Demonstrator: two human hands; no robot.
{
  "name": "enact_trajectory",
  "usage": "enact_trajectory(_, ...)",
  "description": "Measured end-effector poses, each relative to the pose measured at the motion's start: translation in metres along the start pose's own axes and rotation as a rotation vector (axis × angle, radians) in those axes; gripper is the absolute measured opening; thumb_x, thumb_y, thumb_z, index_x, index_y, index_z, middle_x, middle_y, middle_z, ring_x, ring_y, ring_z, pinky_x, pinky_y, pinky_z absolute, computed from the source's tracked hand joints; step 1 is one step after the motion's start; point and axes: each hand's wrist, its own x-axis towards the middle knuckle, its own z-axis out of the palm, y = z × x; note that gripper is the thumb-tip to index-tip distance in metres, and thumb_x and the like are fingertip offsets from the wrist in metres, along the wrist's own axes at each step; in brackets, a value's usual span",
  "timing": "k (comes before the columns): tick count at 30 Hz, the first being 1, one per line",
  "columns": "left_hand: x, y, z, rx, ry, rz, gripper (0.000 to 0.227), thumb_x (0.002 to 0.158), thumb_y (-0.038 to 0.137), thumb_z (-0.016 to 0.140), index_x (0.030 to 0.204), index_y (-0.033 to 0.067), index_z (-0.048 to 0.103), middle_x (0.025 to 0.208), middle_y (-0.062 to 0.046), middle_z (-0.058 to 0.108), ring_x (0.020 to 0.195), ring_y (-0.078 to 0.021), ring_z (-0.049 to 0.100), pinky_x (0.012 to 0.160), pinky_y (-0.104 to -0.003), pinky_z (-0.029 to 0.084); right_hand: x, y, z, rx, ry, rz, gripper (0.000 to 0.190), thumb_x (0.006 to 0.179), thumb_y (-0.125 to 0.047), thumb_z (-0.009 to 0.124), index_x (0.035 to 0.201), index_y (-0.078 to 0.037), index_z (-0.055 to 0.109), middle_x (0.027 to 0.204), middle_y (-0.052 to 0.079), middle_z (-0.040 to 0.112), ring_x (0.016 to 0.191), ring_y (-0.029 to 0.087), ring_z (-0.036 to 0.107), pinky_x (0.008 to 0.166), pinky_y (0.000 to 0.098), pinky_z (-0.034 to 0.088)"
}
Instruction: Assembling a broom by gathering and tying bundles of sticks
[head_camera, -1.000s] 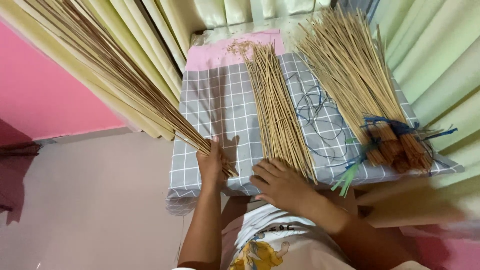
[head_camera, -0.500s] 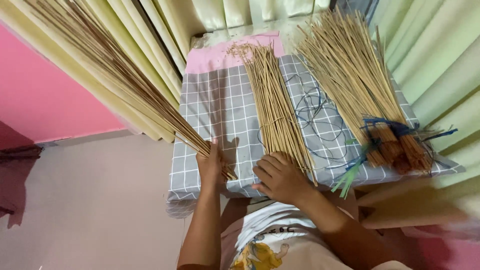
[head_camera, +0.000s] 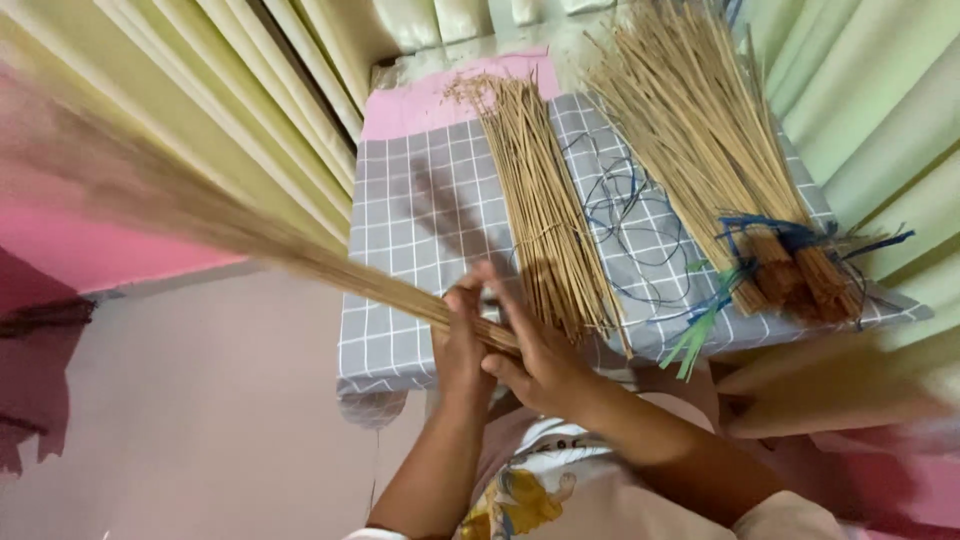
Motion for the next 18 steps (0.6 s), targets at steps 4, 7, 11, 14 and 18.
enact_trajectory(4,0.004,0.014,0.017,0.141,-0.044,0.143,0.065,0.103,0.064,0.036,0.131,0.0112,0.061,0.096,0.002,0.035,0.098,-0.0135,0.041,0.105,-0.039,0.043,-0.01,0.008,-0.002,0.083,-0.102,0.158,0.065,0.102,-0.031,0.058,0.151,0.008,0.039,0.132,0.035,0.058,0.114,0.056,0.059,0.092,0.0639,0.05)
enact_trajectory(7,0.007,-0.004,0.007,0.147,-0.119,0.199,0.061,0.103,0.068,0.032,0.103,0.0117,0.056,0.113,-0.012,0.055,0.125,-0.0275,0.049,0.12,-0.053,0.03,-0.02,0.016,-0.005,-0.041,-0.153,0.126,0.054,0.099,-0.028,0.062,0.143,0.002,0.051,0.104,0.027,0.074,0.088,0.049,0.073,0.07,0.0575,0.058)
enact_trajectory(11,0.014,-0.03,-0.001,-0.007,-0.178,0.238,0.06,0.101,0.069,0.038,0.08,0.013,0.046,0.109,-0.016,0.067,0.125,-0.0333,0.059,0.119,-0.055,0.035,-0.026,0.03,-0.005,-0.297,-0.083,-0.007,0.044,0.096,-0.019,0.065,0.136,-0.004,0.054,0.079,0.017,0.076,0.061,0.038,0.075,0.051,0.0472,0.06)
enact_trajectory(14,0.005,-0.031,0.006,-0.096,-0.065,0.048,0.054,0.105,0.054,0.043,0.074,0.01,0.052,0.077,-0.014,0.07,0.098,-0.03,0.074,0.102,-0.047,0.053,-0.008,0.013,-0.014,-0.404,-0.006,-0.079,0.03,0.093,-0.02,0.069,0.119,-0.007,0.062,0.076,0.017,0.075,0.062,0.036,0.074,0.051,0.0467,0.058)
enact_trajectory(18,0.014,-0.031,0.004,-0.148,-0.011,0.068,0.052,0.106,0.055,0.041,0.07,0.0173,0.04,0.048,-0.001,0.051,0.077,-0.0244,0.078,0.106,-0.044,0.052,-0.017,0.03,-0.006,-0.278,0.103,-0.032,0.03,0.095,-0.032,0.067,0.115,-0.009,0.067,0.109,0.011,0.069,0.097,0.036,0.072,0.08,0.0443,0.059)
